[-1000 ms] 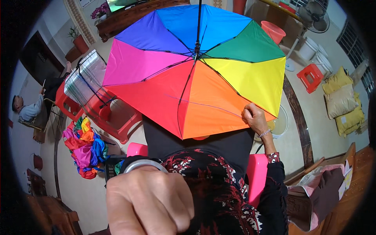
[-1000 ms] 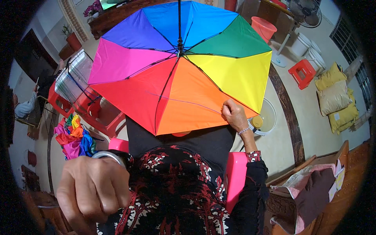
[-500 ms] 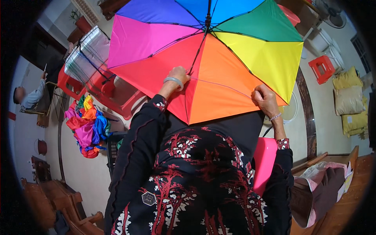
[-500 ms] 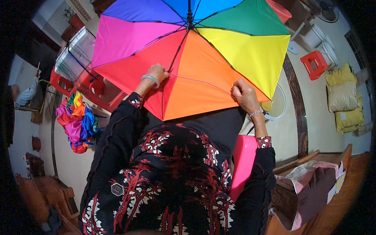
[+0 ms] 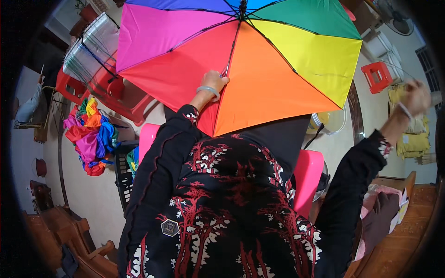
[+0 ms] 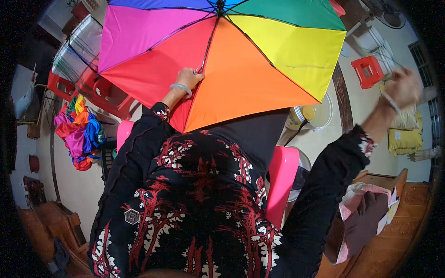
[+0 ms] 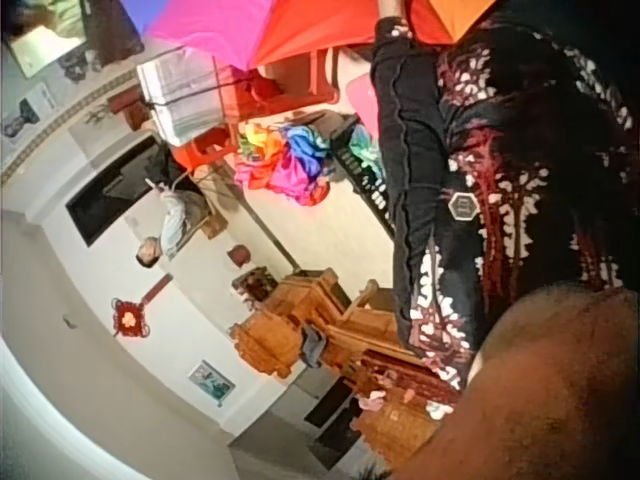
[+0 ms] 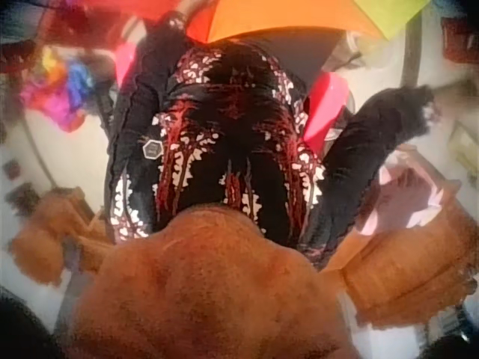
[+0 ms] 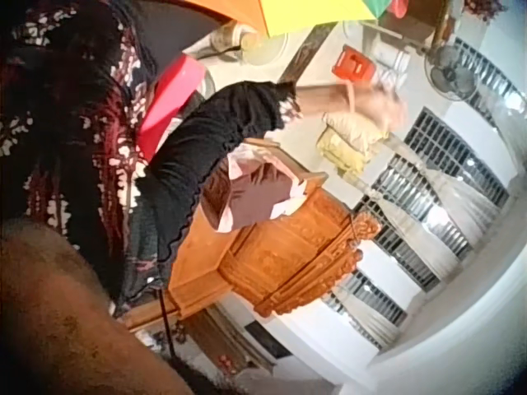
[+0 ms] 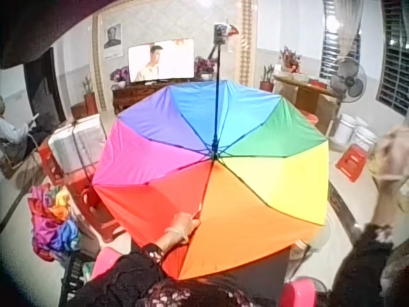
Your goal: Repairing the fabric of a multi-colored umbrella using a needle and thread.
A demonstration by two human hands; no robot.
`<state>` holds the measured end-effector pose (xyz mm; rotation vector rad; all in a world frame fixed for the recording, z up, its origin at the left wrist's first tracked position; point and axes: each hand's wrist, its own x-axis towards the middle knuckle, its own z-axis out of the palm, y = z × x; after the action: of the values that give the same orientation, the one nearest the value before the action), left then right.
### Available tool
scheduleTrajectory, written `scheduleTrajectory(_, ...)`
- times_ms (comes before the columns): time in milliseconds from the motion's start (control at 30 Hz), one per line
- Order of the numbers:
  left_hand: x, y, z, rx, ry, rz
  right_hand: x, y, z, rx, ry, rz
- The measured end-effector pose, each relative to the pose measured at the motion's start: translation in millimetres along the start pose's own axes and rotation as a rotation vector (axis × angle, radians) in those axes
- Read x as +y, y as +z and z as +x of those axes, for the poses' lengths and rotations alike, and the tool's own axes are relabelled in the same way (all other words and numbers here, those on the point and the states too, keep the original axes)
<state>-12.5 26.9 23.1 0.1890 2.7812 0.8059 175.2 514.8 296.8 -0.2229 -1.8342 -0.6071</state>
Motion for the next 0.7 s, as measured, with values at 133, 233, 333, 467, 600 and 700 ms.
scheduleTrajectory(133,20.5,-1.5,-16.8,0.086,0.099,0.205,61.8,9.0,16.6,0.297,0.338,0.839)
scheduleTrajectory(233,23.1,-1.1,-23.0,0.129,0.106,0.215,26.6,12.3,27.9,0.466,0.417,1.170)
scheduleTrajectory(333,19.0,12.3,-15.4,0.161,0.141,0.278,-129.7,8.3,16.4,0.176,0.731,1.443)
scheduleTrajectory(467,22.8,6.2,-14.0,0.094,0.305,0.384,-238.6,55.7,-21.4,-0.404,0.736,1.370)
scheduleTrajectory(600,11.3,-10.8,-7.9,0.070,0.363,0.463,-330.6,71.5,-61.8,-0.557,0.578,1.219)
scheduleTrajectory(700,5.8,-14.3,-7.8,0.066,0.368,0.454,-380.5,72.7,-106.9,-0.511,0.445,1.131)
